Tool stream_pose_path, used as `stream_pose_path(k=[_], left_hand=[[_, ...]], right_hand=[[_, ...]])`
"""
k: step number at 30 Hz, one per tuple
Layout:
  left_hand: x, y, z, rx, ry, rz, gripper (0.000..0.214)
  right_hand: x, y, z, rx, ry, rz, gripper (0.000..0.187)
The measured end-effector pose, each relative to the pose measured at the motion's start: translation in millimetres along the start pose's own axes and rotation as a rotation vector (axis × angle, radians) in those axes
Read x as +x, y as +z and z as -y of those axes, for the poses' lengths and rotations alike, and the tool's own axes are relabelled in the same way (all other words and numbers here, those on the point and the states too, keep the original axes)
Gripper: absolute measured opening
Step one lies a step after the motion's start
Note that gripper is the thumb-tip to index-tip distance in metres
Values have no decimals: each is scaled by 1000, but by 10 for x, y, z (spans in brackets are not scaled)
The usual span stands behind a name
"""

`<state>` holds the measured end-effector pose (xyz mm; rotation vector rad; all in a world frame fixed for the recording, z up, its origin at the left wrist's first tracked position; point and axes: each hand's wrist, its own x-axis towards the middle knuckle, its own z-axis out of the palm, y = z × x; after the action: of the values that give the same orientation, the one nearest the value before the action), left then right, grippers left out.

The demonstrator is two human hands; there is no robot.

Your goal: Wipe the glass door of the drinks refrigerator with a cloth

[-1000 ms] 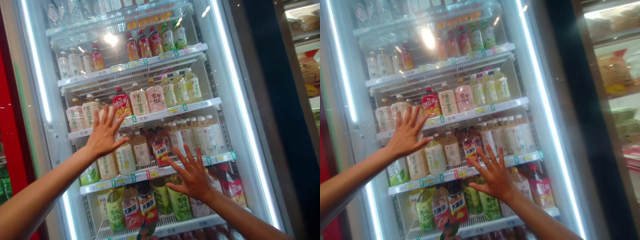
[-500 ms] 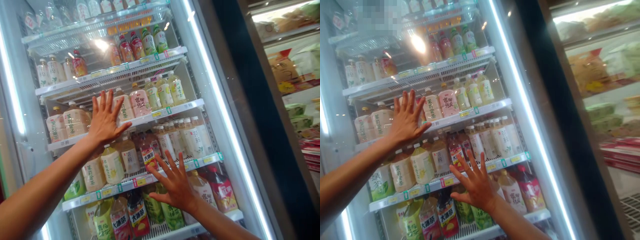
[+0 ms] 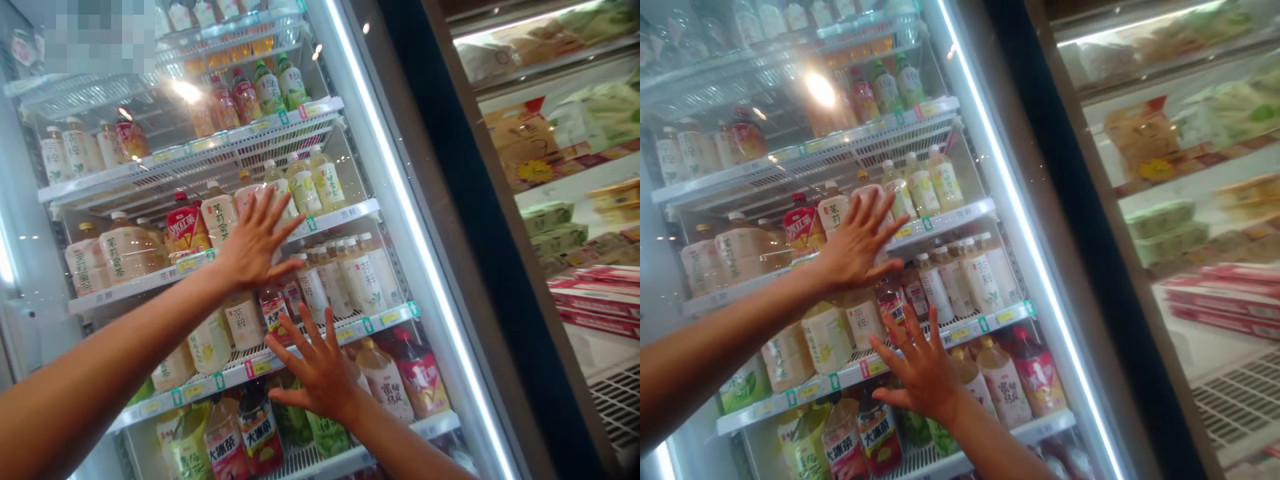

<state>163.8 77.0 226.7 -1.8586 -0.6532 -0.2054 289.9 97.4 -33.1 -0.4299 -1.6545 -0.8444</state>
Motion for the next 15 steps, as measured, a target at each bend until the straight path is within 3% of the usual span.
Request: stream_pose_path(k=[2,4,7,10,13,15], left_hand=[[-297,16,-119,4,85,42,87],[-549,-15,-102,26,92,64,84],[-704,-72,30,53,-25,31,75],[-899,-19,-108,36,-128,-21,85],[-1302,80,-401,-19,33,60,99],[-1492,83,-412,-13,120,112,98]], right_hand=[[-7,4,-3,2,2,4,81],[-12,2,-3,8,0,17,81],[-14,-8,2,13,5,43,82],[-12,-19,9,4,8,56,82],[-12,-23,9,-9,1,65,83],[-13,-22,5,-15,-3,76,84]])
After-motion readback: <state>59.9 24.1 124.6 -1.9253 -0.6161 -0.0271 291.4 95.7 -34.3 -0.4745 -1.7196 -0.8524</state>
